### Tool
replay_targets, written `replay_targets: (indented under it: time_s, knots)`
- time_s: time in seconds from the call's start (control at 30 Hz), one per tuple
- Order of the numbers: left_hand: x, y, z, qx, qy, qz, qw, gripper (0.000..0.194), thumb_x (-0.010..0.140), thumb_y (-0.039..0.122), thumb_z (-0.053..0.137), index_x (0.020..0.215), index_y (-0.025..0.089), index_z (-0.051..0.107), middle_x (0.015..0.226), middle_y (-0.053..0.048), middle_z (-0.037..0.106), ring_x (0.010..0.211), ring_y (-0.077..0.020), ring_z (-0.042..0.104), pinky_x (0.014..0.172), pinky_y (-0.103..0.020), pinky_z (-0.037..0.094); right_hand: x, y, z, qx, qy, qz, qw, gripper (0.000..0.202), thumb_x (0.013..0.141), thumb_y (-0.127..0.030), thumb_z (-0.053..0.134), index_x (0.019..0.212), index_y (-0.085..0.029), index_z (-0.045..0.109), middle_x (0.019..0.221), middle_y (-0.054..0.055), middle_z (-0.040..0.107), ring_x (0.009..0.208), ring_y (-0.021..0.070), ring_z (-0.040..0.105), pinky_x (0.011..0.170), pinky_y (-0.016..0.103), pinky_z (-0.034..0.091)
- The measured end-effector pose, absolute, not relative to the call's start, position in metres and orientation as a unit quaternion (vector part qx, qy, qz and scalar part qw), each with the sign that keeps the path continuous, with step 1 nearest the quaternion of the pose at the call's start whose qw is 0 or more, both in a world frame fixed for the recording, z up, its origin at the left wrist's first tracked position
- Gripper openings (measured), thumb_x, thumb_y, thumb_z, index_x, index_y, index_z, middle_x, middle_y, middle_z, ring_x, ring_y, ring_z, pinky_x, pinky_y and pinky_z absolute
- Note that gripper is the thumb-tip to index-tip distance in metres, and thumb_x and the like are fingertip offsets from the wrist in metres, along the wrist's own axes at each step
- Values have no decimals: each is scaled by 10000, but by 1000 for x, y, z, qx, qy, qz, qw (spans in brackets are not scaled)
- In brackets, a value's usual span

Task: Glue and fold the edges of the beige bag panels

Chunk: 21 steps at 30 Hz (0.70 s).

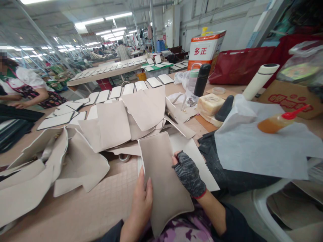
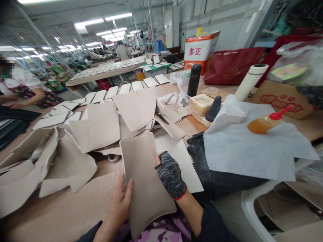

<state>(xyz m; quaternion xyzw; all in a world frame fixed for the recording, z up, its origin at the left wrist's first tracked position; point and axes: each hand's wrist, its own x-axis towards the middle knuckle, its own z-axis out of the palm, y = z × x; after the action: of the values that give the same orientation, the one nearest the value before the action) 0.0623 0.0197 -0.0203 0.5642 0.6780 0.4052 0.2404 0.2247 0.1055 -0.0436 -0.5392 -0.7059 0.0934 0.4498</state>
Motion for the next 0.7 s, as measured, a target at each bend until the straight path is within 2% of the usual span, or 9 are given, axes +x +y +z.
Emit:
replay_targets:
  time_s: [0.1, 0.23, 0.4, 0.5, 0.57, 0.7]
  knots:
    - [63, 18, -24, 565, 677, 406, 242, 478, 900, 305, 380, 1352, 152, 358, 1399, -114, 417, 1308, -227, 351, 1073, -392, 330, 223, 107, -46, -531, -720, 65, 442, 291, 912, -290, 384, 835, -137, 620, 775, 106, 674, 722, 207, 644, 682, 329, 525]
    - [61, 17, -27, 566, 672, 407, 249, 488, 903, 307, 373, 1365, 153, 339, 1399, -117, 416, 1299, -228, 366, 1069, -397, 335, 222, 110, -46, -541, -705, 79, 452, 318, 902, -369, 419, 943, -115, 606, 841, 119, 680, 747, 202, 648, 683, 310, 530]
    - [61, 18, -26, 569, 664, 405, 266, 481, 904, 311, 368, 1356, 148, 358, 1386, -119, 434, 1296, -227, 369, 1067, -392, 338, 223, 115, -43, -545, -708, 101, 437, 333, 916, -342, 366, 802, -151, 615, 744, 104, 667, 710, 205, 633, 696, 330, 512]
    - [62, 18, -25, 561, 668, 411, 265, 484, 898, 311, 379, 1356, 157, 363, 1388, -114, 433, 1297, -232, 367, 1066, -395, 338, 222, 119, -42, -549, -685, 139, 458, 340, 920, -365, 346, 900, -149, 609, 824, 107, 676, 771, 198, 636, 729, 323, 508]
    - [62, 17, -24, 560, 666, 411, 272, 484, 894, 314, 386, 1353, 162, 370, 1385, -111, 437, 1294, -234, 372, 1064, -396, 341, 222, 123, -41, -560, -670, 166, 459, 357, 903, -422, 374, 936, -141, 592, 815, 102, 672, 733, 194, 634, 685, 312, 512]
    - [63, 17, -25, 561, 663, 401, 291, 489, 894, 325, 376, 1350, 147, 371, 1381, -122, 441, 1292, -235, 376, 1063, -403, 339, 222, 132, -40, -568, -679, 163, 435, 384, 885, -445, 383, 788, -147, 605, 717, 112, 654, 671, 222, 625, 655, 349, 504]
